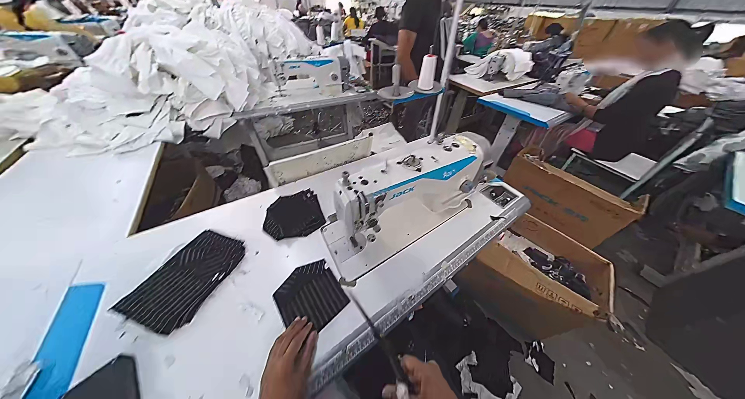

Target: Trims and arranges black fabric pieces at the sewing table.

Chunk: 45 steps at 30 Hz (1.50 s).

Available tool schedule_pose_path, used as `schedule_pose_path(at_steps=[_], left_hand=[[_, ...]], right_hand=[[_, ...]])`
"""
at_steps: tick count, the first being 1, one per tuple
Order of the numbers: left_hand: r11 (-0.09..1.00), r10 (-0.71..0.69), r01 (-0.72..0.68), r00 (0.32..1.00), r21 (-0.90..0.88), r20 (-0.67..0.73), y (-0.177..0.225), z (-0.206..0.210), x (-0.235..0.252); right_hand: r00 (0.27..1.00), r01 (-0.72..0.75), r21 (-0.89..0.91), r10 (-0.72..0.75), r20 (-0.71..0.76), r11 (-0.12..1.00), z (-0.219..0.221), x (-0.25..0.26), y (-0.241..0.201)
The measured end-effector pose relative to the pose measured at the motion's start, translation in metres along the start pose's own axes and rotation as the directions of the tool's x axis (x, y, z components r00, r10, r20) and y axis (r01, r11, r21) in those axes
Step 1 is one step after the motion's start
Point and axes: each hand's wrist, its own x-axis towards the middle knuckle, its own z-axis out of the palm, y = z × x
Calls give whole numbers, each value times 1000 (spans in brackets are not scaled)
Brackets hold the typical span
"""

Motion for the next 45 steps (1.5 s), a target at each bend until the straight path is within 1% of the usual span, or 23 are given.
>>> schedule_pose_path(at_steps=[3,6,8,10,12,15,18,19,21,22,23,24,25,26,28,29,31,34,36,38,41,43,45], left_hand=[[998,32,-27,995,64,-92,-6,4,1],[1000,-17,19,998,21,-61,-6,-3,8],[997,-77,77,997,-10,-30,-2,-11,12],[996,-91,91,995,5,-26,1,-17,15],[998,-52,54,997,39,-54,5,-20,17],[994,57,-46,992,97,-109,11,-26,23],[991,106,-90,980,100,-167,16,-34,28],[995,80,-65,977,80,-199,16,-36,26],[998,-56,57,957,-4,-285,15,-42,19],[991,-132,126,936,-39,-326,14,-45,14],[985,-169,168,922,-36,-349,13,-47,7],[986,-163,169,930,-11,-329,14,-46,-1],[992,-109,122,958,32,-265,15,-42,-8],[997,-21,33,986,73,-165,18,-37,-12],[979,160,-162,987,126,25,21,-19,-8],[974,181,-193,979,123,96,23,-10,0],[989,81,-107,969,101,235,26,0,24],[987,-56,13,962,160,268,23,12,54],[982,-131,78,938,173,321,21,15,66],[986,-94,51,954,157,286,15,21,72],[991,-88,58,962,121,260,10,21,74],[991,-103,74,953,110,285,8,21,75],[991,-107,75,944,114,313,5,23,76]], right_hand=[[995,-8,-14,7,-103,1000,-5,14,-7],[977,50,-78,-64,-203,996,-7,36,-18],[965,93,-109,-116,-233,990,-3,50,-28],[952,154,-120,-180,-246,981,8,65,-36],[935,237,-115,-258,-242,965,26,79,-46],[870,398,-170,-430,-240,901,53,104,-57],[825,476,-257,-528,-200,841,68,124,-70],[812,493,-274,-550,-197,826,70,128,-73],[799,502,-275,-562,-216,820,69,137,-78],[803,491,-253,-546,-238,833,66,140,-79],[812,472,-221,-519,-267,853,63,142,-80],[827,445,-183,-481,-291,877,60,143,-81],[840,422,-145,-446,-308,895,56,145,-81],[850,407,-108,-420,-318,907,54,147,-82],[855,401,-56,-395,-335,915,53,148,-82],[853,404,-42,-393,-344,914,53,147,-82],[839,417,-29,-397,-372,908,51,143,-82],[779,460,-36,-422,-464,887,37,130,-79],[729,474,-55,-427,-536,879,21,120,-69],[698,448,-79,-403,-592,891,6,112,-56],[709,374,-43,-316,-630,926,-5,104,-38],[728,313,-15,-250,-638,950,-7,101,-33],[730,279,-30,-232,-642,960,-6,100,-29]])
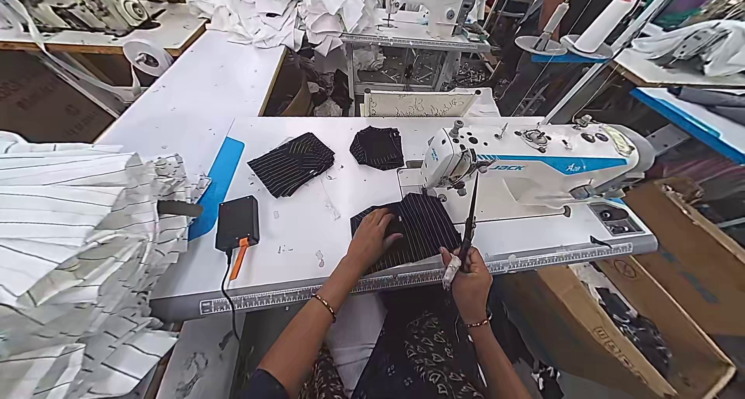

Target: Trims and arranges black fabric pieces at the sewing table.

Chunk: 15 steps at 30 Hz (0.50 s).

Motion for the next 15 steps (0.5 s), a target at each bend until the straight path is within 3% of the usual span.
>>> schedule_pose_path(at_steps=[6,15], left_hand=[[1000,8,-10,994,24,110,-8,-9,0],[999,-7,11,994,-37,113,-4,-18,0]], right_hand=[[1000,-7,-145,8,10,989,-5,-6,13],[985,-170,-103,170,-8,980,-9,9,26]])
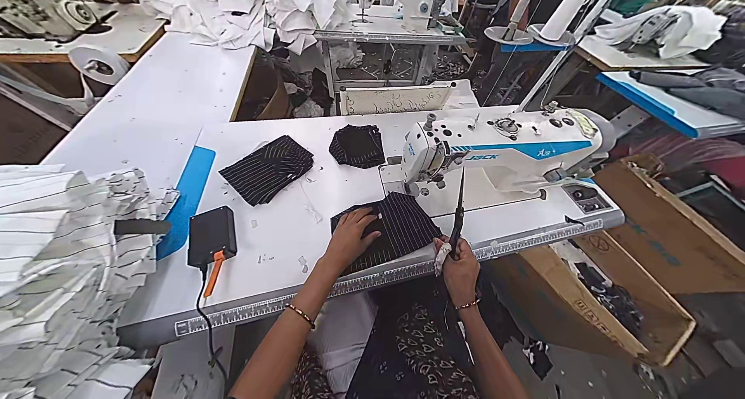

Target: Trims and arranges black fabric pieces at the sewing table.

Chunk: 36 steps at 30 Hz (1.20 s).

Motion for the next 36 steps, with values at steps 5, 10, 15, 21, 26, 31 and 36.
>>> schedule_pose_path(at_steps=[5,10,15,21,26,31,36], left_hand=[[999,-44,44,998,-11,35,12,-2,1],[994,-103,103,994,-22,30,27,-3,0],[994,18,-18,1000,-104,-2,65,17,4],[994,31,-3,967,-110,254,114,50,37],[998,-22,37,974,-59,226,119,59,44],[977,-33,40,999,-210,40,114,62,35],[805,-400,143,848,-576,-349,110,42,3]], right_hand=[[999,-43,55,43,0,998,5,13,1],[998,-58,40,58,-8,997,5,14,-1],[998,-60,4,60,-12,998,4,14,0],[996,-75,-80,72,-43,994,-3,5,7],[996,-70,-49,67,-65,996,-17,-8,20],[995,-98,62,99,-19,993,-21,-20,19],[983,-177,356,146,113,918,-18,-44,3]])
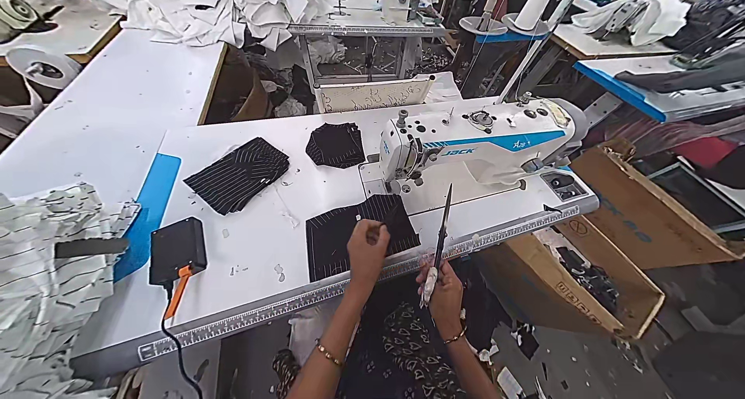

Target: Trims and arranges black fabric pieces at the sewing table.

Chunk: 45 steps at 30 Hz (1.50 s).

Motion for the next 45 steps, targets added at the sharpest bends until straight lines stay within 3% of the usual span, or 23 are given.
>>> schedule_pose_path(at_steps=[3,7,13,16,18,20,22,25,27,31,34,37,39,42,45], left_hand=[[949,-221,178,964,-259,-145,-5,-30,-16],[867,-313,145,904,-477,-293,-27,-59,-38],[847,-386,150,832,-510,-397,-47,-86,-61],[864,-378,140,814,-483,-440,-55,-98,-67],[899,-366,170,797,-404,-480,-58,-112,-73],[928,-374,317,798,-198,-472,-58,-131,-80],[873,-408,471,845,123,-345,-55,-153,-87],[743,-498,529,846,410,-189,-40,-172,-91],[770,-435,476,879,424,-197,-40,-174,-88],[855,-157,221,972,468,-172,-60,-150,-54],[830,21,60,990,554,-138,-78,-121,-22],[814,13,-5,1000,580,-9,-74,-103,20],[801,-6,-65,993,596,117,-71,-93,55],[800,9,-163,966,577,260,-68,-75,98],[864,95,-193,970,466,225,-67,-63,112]], right_hand=[[996,0,13,-2,87,1000,5,-22,2],[959,-102,-26,106,262,994,7,-43,4],[761,-383,-137,396,514,914,10,-67,-6],[664,-570,-53,498,558,820,15,-72,-14],[645,-641,10,532,548,767,16,-73,-15],[646,-663,51,536,543,747,15,-71,-15],[646,-665,54,538,541,745,11,-68,-15],[651,-663,57,538,536,746,6,-64,-14],[649,-664,50,542,534,746,4,-63,-11],[644,-677,48,559,522,735,7,-64,-12],[708,-636,97,529,468,766,9,-62,-12],[806,-528,114,454,379,842,7,-53,-17],[824,-485,103,414,388,868,6,-44,-24],[747,-525,63,425,511,849,7,-28,-33],[666,-618,94,456,590,781,17,-16,-26]])
